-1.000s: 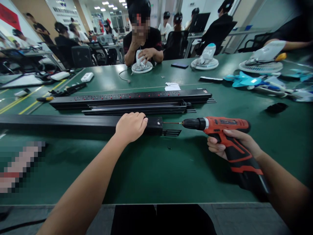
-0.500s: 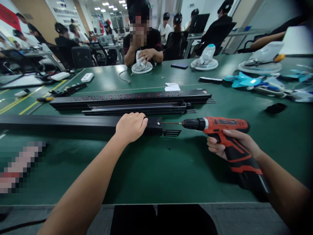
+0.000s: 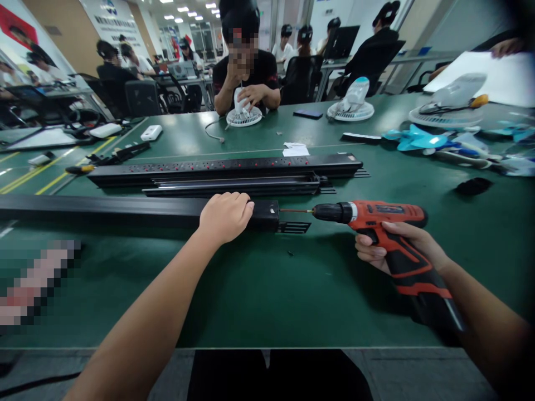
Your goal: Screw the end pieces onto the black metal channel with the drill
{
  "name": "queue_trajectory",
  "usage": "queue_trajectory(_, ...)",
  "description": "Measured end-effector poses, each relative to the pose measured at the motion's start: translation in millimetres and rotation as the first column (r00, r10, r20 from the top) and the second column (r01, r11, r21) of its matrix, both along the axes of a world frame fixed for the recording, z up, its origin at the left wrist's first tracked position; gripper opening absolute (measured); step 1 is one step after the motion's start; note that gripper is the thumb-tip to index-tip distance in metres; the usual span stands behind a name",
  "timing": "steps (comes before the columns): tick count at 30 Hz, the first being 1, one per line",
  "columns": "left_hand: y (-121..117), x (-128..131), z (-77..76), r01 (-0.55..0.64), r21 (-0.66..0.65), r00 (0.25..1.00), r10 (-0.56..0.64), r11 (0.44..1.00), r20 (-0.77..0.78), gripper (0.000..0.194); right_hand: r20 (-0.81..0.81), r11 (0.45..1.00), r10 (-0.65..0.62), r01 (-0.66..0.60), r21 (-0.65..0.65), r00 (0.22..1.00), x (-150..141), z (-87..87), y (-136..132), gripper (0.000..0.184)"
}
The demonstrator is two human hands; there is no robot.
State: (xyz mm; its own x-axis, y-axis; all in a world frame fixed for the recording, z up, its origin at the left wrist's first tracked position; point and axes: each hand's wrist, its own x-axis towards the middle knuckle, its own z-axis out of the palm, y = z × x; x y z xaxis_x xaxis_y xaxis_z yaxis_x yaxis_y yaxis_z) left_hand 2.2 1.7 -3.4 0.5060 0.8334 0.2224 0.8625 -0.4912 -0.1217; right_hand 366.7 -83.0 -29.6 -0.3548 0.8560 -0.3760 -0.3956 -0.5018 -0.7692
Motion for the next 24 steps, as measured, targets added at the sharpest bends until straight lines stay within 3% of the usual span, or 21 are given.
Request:
queue_trajectory(10,-1.0,0.0,0.2,0.007,0.007,1.0,-0.007,1.0,0.023,0.042,-0.068,0.999,-0.006,0.004,-0.032,0.998,5.8,-6.6,2.6,0.031)
queue_trajectory(24,-2.4,1.4,0.6,-0.007,-0.001,1.0,0.007,1.0,0.027,0.043,-0.036,0.999,-0.029,0.028,-0.019,0.999,-2.2,0.6,3.6,0.026)
